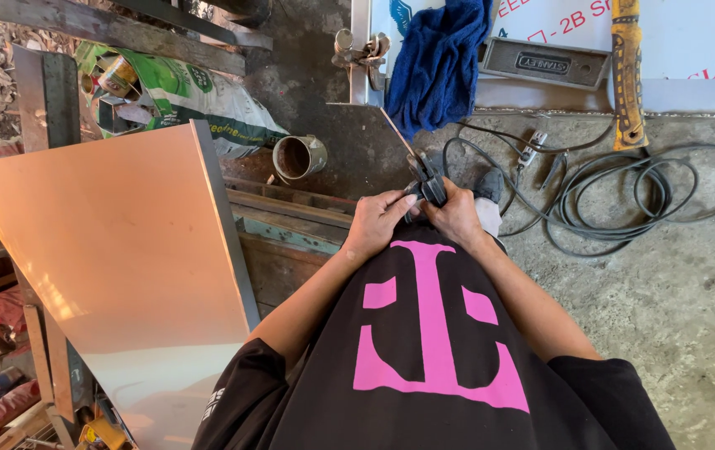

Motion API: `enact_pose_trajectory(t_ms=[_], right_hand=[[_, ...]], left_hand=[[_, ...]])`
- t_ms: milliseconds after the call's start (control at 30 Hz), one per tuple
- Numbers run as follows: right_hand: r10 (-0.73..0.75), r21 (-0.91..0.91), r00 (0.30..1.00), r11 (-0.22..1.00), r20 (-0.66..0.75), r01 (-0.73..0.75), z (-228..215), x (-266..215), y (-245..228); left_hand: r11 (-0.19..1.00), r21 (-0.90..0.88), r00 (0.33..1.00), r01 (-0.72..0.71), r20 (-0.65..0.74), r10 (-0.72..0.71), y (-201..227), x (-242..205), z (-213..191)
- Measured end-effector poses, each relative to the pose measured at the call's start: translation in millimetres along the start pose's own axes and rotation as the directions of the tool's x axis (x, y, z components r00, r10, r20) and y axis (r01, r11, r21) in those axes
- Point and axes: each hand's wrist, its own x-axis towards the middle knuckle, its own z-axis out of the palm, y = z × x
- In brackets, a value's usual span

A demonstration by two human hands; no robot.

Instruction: The person welds a stainless steel frame on a workbench, striking an arc that produces sparks and bright flashes. They adjust the workpiece, hammer the welded joint, wipe it with a blue cloth, reposition the welding electrode holder, and put on a clear face shield before continuing to weld.

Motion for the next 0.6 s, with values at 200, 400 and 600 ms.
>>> enact_pose_trajectory(t_ms=[200, 400, 600], right_hand=[[0.02, -0.014, 1.0, 1.0, 0.009, -0.02, -0.1, 0.8, 2.5], [0.069, 0.003, 0.997, 0.998, 0.025, -0.07, -1.0, 1.3, 2.4], [0.045, 0.014, 0.999, 0.999, 0.024, -0.046, -1.2, 2.5, 4.6]], left_hand=[[1.0, 0.004, 1.0, -0.006, 0.005, 0.006, -1.4, 0.2, 0.3], [0.999, 0.015, 0.999, -0.033, 0.002, 0.033, -1.0, 2.5, 0.5], [1.0, 0.027, 1.0, 0.002, 0.013, -0.002, 1.9, 1.2, 0.3]])
